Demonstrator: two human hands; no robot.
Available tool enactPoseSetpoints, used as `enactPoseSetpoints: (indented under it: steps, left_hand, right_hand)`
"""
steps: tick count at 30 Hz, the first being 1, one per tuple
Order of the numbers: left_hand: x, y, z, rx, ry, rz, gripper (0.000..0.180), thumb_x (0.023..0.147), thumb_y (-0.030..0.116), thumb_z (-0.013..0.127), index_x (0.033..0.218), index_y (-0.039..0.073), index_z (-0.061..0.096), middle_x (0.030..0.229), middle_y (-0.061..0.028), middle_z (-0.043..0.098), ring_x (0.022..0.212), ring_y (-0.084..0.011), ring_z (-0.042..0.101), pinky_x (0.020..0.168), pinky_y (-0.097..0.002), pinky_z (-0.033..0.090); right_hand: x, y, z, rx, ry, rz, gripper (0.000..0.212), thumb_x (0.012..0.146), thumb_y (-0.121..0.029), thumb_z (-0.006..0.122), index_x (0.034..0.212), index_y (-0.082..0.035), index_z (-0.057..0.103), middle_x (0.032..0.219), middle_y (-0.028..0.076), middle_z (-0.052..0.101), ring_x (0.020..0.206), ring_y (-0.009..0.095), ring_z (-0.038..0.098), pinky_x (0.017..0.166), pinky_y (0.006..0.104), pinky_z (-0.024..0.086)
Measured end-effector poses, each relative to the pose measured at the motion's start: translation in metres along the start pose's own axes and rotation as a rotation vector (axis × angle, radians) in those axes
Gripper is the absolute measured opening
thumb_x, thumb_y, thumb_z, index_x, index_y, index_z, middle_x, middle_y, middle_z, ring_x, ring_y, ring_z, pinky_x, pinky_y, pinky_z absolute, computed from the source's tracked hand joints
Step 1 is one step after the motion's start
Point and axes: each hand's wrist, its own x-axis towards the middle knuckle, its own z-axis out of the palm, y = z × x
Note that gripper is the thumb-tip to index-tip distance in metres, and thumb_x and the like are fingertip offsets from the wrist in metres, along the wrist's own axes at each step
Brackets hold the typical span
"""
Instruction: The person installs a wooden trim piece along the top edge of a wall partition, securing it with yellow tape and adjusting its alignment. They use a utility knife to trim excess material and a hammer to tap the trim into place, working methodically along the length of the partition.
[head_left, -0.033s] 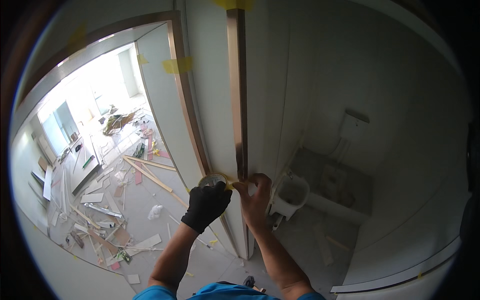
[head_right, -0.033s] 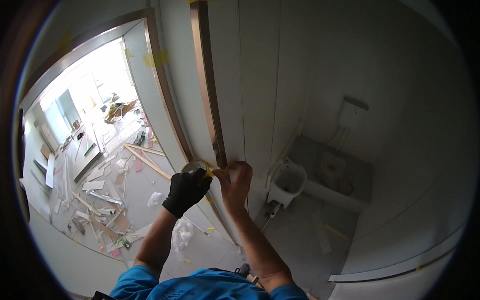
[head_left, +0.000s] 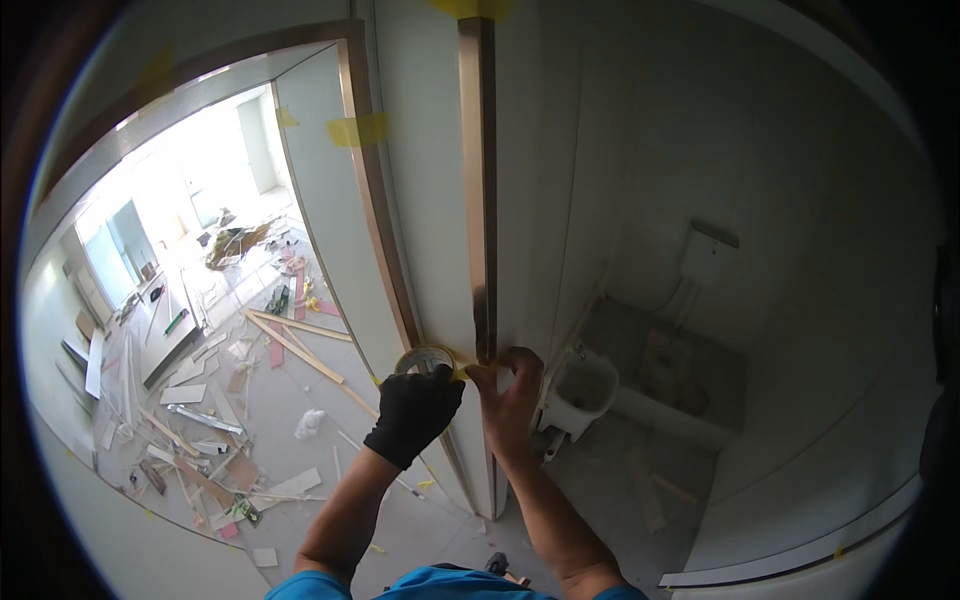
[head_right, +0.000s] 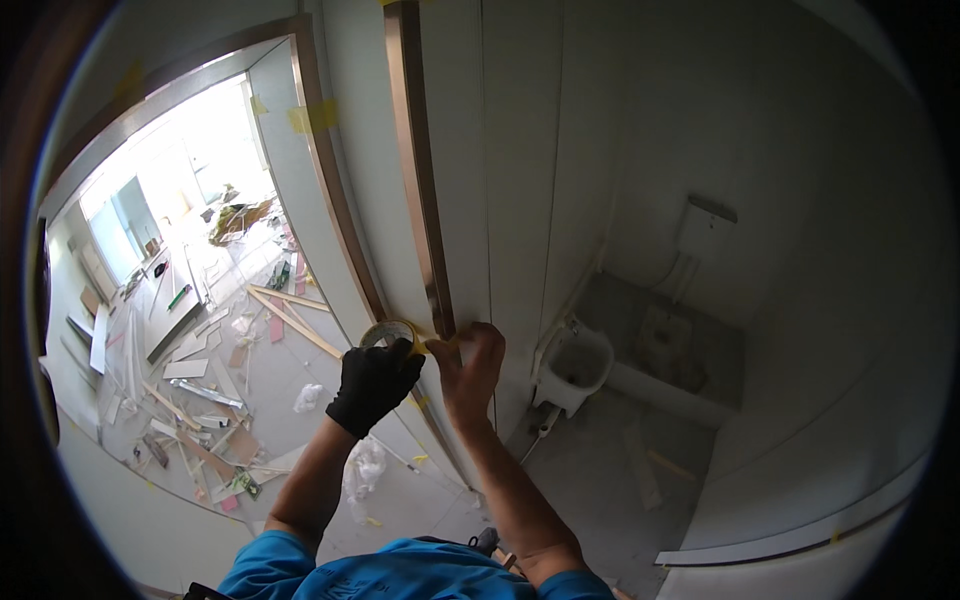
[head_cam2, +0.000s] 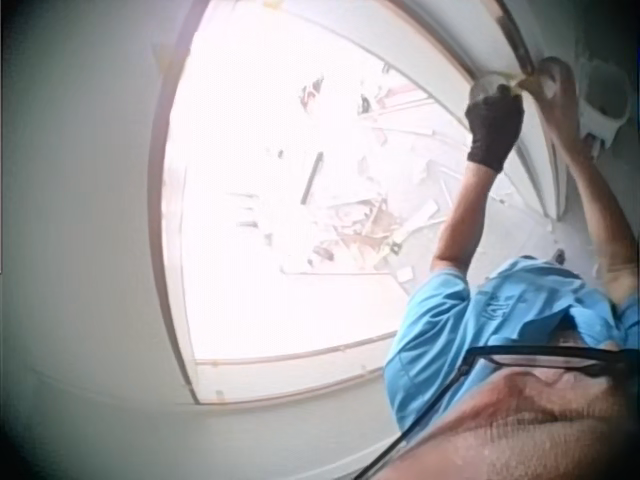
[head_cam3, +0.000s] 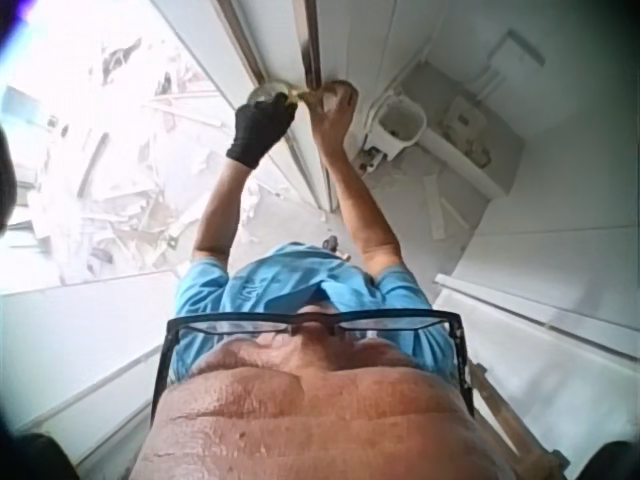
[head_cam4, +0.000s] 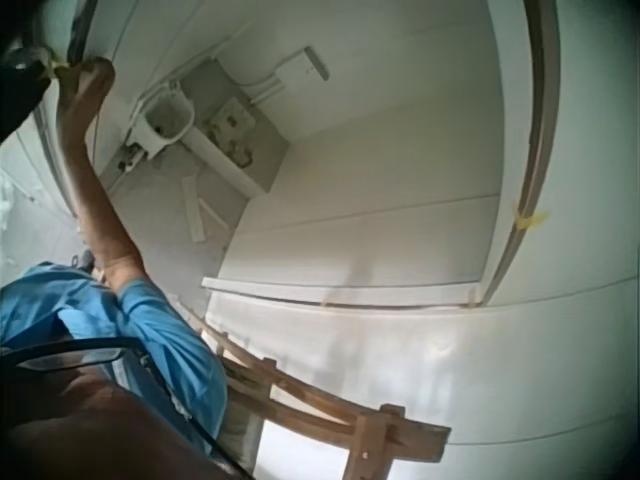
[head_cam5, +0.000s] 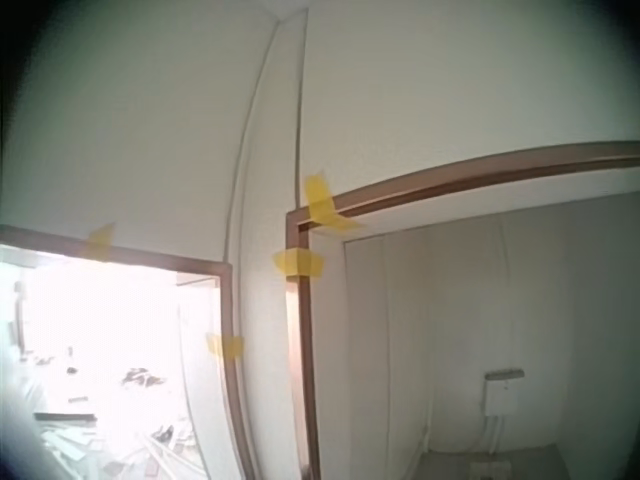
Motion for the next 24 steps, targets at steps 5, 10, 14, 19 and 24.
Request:
enactPoseSetpoints:
  steps: [5, 10, 14, 19, 24]
  left_hand:
    - [-0.010, 0.008, 0.019, 0.033, 0.000, -0.065, 0.022, 0.089, 0.029, 0.067, 0.088, 0.010, 0.057, 0.056, -0.0096, 0.059, 0.052, -0.0309, 0.063, 0.048, -0.0429, 0.048]
    - [-0.011, 0.010, 0.019, 0.027, -0.051, -0.040, 0.021, 0.088, 0.026, 0.068, 0.089, 0.010, 0.055, 0.056, -0.0091, 0.058, 0.053, -0.0290, 0.063, 0.049, -0.0419, 0.048]
    - [-0.013, 0.005, 0.033, 0.009, -0.035, -0.014, 0.014, 0.085, 0.020, 0.067, 0.086, 0.010, 0.056, 0.058, -0.0087, 0.058, 0.054, -0.0292, 0.061, 0.052, -0.0428, 0.047]
    - [-0.145, -0.030, 0.130, -0.277, -0.234, 0.236, 0.008, 0.088, 0.017, 0.059, 0.086, 0.010, 0.061, 0.056, -0.0091, 0.053, 0.052, -0.0310, 0.058, 0.054, -0.0452, 0.044]
    - [-0.244, -0.031, 0.095, -0.285, -0.433, -0.143, 0.017, 0.091, 0.028, 0.063, 0.088, 0.013, 0.058, 0.055, -0.0086, 0.059, 0.052, -0.0330, 0.063, 0.047, -0.0450, 0.047]
  right_hand:
    - [-0.008, 0.008, 0.011, 0.140, 0.052, 0.099, 0.065, 0.082, -0.018, 0.081, 0.131, -0.001, 0.044, 0.129, 0.015, 0.047, 0.122, 0.031, 0.048, 0.105, 0.0434, 0.039]
    - [-0.009, 0.013, 0.018, 0.151, 0.095, 0.101, 0.073, 0.081, -0.022, 0.082, 0.136, 0.000, 0.039, 0.135, 0.018, 0.043, 0.123, 0.033, 0.045, 0.103, 0.0422, 0.038]
    - [-0.010, 0.003, 0.021, 0.216, 0.102, 0.135, 0.075, 0.084, -0.024, 0.080, 0.140, 0.000, 0.034, 0.135, 0.018, 0.040, 0.124, 0.033, 0.042, 0.103, 0.0427, 0.037]
    - [-0.007, 0.004, 0.041, 0.232, 0.153, 0.197, 0.085, 0.084, -0.027, 0.081, 0.143, 0.000, 0.027, 0.133, 0.020, 0.035, 0.122, 0.034, 0.040, 0.102, 0.0458, 0.037]
    - [-0.009, 0.013, 0.032, 0.002, 0.181, -0.030, 0.084, 0.081, -0.024, 0.085, 0.142, 0.000, 0.032, 0.135, 0.019, 0.037, 0.122, 0.034, 0.043, 0.102, 0.0453, 0.040]
